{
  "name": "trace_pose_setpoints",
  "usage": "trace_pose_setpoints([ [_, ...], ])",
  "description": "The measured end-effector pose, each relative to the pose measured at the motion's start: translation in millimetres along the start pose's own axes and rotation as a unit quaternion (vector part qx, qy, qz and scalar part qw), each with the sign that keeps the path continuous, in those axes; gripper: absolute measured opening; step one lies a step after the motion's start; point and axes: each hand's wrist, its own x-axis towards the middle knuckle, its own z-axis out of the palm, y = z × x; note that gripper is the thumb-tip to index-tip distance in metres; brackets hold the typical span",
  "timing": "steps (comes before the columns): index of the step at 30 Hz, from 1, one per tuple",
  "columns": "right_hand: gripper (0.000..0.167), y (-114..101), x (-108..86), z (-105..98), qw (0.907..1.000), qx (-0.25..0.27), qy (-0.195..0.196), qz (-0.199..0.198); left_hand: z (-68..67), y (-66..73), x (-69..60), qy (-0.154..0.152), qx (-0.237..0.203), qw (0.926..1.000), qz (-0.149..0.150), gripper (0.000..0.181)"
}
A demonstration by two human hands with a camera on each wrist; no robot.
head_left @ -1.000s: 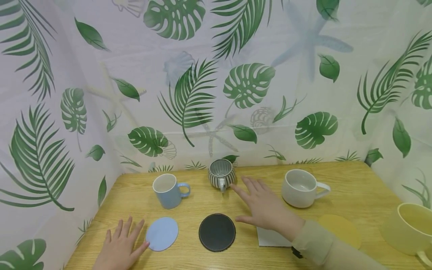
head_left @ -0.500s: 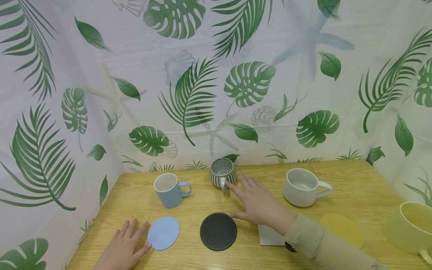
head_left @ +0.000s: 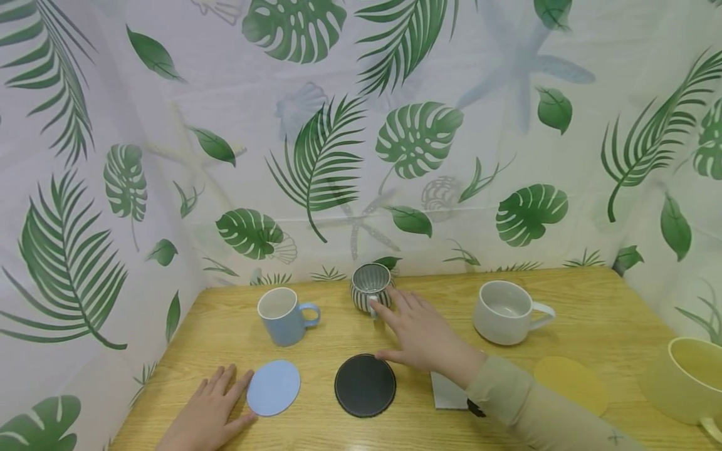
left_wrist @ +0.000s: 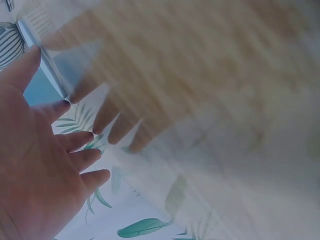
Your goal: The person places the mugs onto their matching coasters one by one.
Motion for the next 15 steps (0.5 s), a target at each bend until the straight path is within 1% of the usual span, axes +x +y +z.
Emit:
trace_pose_setpoints([
  [5,0.094,-1.7,4.3,1.4,0.9999,0.011,0.0,0.0,0.0,1.0,2.1,-0.01,-0.005,0.9999,-0.005,0.086],
  [15,0.095,-6.0,9.7,2.6,0.9999,0.003,0.013,-0.011,-0.8,4.6,2.1,-0.007,0.007,0.9999,-0.004,0.083],
])
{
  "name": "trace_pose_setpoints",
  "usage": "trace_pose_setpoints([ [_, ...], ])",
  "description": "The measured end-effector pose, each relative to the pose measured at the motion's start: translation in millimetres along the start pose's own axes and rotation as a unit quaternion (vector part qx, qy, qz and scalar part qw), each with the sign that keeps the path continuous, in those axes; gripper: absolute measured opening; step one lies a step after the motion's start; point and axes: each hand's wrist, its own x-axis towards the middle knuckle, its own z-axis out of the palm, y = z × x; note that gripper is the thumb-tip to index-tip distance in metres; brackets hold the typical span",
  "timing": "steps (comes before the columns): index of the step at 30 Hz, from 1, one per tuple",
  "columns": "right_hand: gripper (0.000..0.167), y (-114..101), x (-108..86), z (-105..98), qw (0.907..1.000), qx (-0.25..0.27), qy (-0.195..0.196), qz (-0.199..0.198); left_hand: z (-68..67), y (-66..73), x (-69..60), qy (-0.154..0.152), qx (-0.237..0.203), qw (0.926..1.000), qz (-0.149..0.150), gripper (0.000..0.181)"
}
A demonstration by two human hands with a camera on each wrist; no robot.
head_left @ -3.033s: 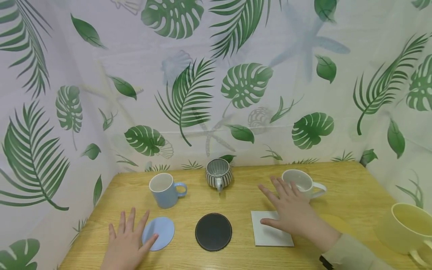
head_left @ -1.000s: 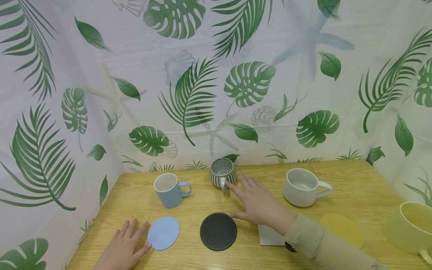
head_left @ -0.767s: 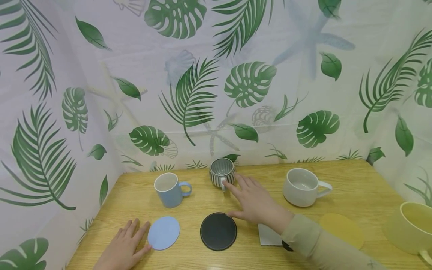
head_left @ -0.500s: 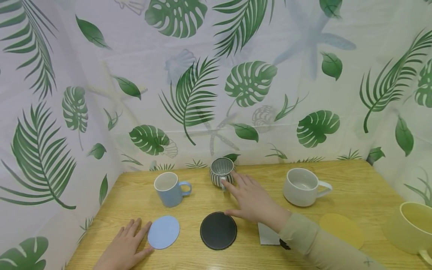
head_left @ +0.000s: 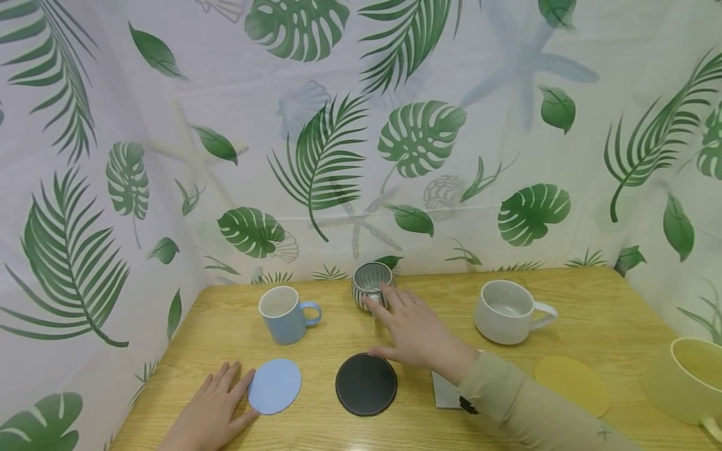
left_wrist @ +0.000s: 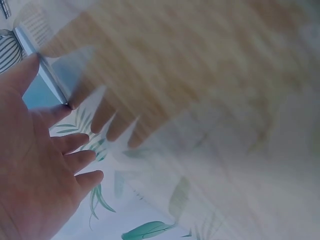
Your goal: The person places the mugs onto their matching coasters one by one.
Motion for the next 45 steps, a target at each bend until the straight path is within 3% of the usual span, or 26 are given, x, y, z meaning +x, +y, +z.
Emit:
trace_pose_setpoints([
  [20,0.093,-7.6,14.0,-0.2,0.9999,0.007,0.009,-0.003,-1.0,4.1,0.9,0.005,0.027,0.9996,0.009,0.08],
  [37,0.089,-15.8,37.0,7.1,0.9997,0.005,0.023,-0.008,-2.7,7.0,-0.4,0.008,0.035,0.9993,0.009,0.078],
  [45,0.084,-21.0,46.2,9.5,0.9989,0.039,0.024,-0.014,-2.0,4.9,1.1,-0.001,0.028,0.9996,0.005,0.078],
])
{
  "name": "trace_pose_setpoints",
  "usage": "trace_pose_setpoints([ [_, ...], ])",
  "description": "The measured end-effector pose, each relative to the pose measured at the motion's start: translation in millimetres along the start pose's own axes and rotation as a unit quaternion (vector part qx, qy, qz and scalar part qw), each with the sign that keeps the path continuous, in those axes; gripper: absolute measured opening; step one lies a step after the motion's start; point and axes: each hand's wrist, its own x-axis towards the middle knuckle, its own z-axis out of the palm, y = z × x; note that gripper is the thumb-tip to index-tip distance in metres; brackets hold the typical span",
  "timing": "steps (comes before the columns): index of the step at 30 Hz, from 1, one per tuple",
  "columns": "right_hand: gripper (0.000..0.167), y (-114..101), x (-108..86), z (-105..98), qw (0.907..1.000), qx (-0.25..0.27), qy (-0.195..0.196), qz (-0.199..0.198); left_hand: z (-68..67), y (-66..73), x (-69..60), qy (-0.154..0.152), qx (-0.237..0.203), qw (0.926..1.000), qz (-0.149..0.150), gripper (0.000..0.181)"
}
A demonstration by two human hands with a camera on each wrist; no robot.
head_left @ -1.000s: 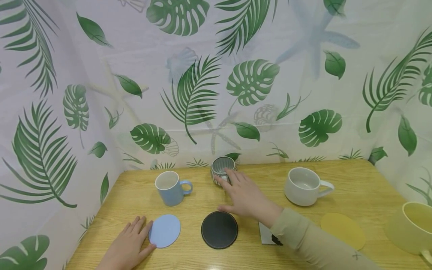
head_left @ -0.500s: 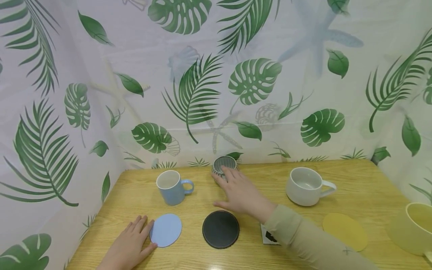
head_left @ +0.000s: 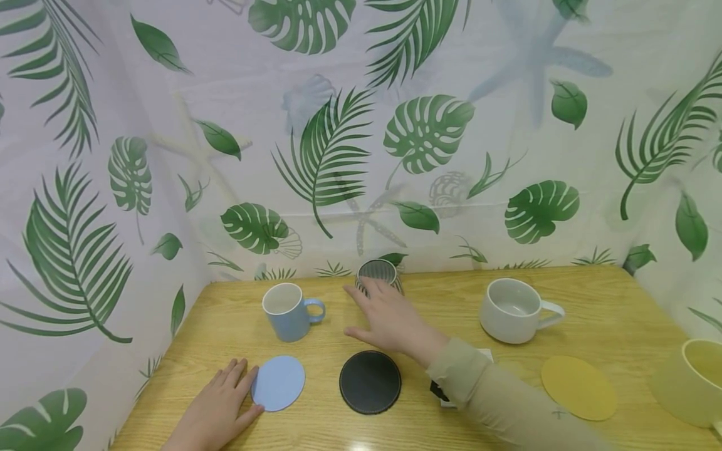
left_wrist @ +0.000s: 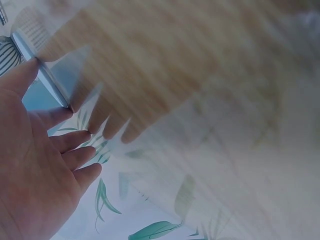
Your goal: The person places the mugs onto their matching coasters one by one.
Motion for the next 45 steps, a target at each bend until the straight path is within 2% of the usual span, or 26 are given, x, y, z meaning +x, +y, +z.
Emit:
trace_pose_setpoints([
  [13,0.071,-9.5,16.2,8.8,0.9971,0.065,0.038,-0.006,0.4,0.0,-1.4,0.008,0.004,0.9999,0.005,0.078],
  [19,0.066,-13.0,21.5,14.5,0.9941,0.099,0.043,0.01,1.5,0.4,-1.7,0.009,0.001,1.0,0.004,0.078],
  [33,0.059,-18.6,29.7,29.3,0.9774,0.207,0.023,0.038,0.6,1.1,-1.7,0.011,0.003,0.9999,0.008,0.078],
  [45,0.056,-19.6,37.0,42.5,0.9606,0.27,0.014,0.066,0.5,0.3,0.1,0.007,-0.005,0.9999,0.008,0.078],
])
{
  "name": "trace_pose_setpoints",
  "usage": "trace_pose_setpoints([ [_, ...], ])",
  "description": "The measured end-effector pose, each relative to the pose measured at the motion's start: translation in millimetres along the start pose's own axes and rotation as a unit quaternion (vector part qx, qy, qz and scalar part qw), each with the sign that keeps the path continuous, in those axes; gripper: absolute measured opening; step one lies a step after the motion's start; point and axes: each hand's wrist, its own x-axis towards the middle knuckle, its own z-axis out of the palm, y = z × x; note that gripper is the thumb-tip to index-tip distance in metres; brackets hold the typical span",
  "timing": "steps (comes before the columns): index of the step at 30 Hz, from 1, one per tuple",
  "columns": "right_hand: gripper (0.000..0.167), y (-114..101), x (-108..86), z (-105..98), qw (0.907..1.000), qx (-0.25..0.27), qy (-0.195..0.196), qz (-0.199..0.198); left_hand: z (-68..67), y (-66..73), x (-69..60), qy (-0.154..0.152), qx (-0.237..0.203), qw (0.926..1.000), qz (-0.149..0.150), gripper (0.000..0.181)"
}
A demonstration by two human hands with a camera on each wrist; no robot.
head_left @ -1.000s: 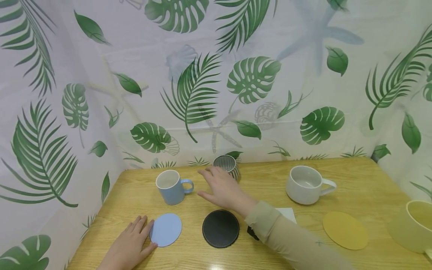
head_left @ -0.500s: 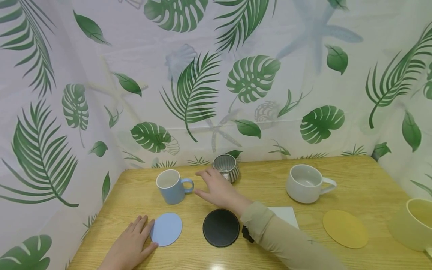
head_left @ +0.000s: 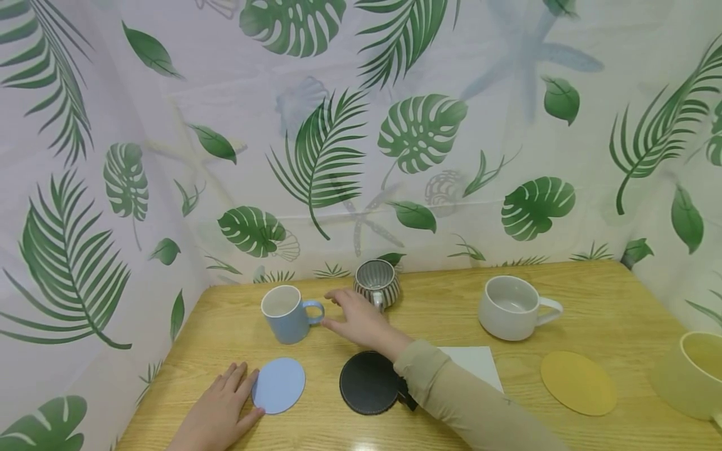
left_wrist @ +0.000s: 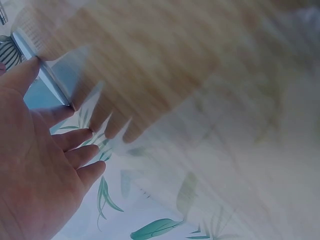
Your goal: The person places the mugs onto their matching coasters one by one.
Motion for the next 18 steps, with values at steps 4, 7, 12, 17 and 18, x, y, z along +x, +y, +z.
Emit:
trace_pose_setpoints([
  [4,0.054,0.1,2.2,2.1,0.9995,0.03,0.001,0.003,1.9,-1.0,-0.6,0.005,0.002,1.0,-0.001,0.078],
  [7,0.053,-0.4,4.1,4.2,0.9985,0.054,-0.001,0.008,3.2,-1.6,-1.5,0.009,0.004,0.9999,0.0,0.078],
  [12,0.05,-0.6,9.4,10.1,0.9959,0.086,-0.01,0.027,3.8,-1.3,-1.9,0.011,0.011,0.9999,-0.002,0.078],
  [17,0.048,-2.0,14.7,17.8,0.9892,0.139,-0.016,0.045,2.6,-0.1,-2.4,0.007,0.011,0.9999,-0.003,0.078],
  [18,0.047,-2.4,15.6,19.6,0.9882,0.145,-0.015,0.049,2.7,0.0,-2.6,0.006,0.01,0.9999,-0.003,0.078],
])
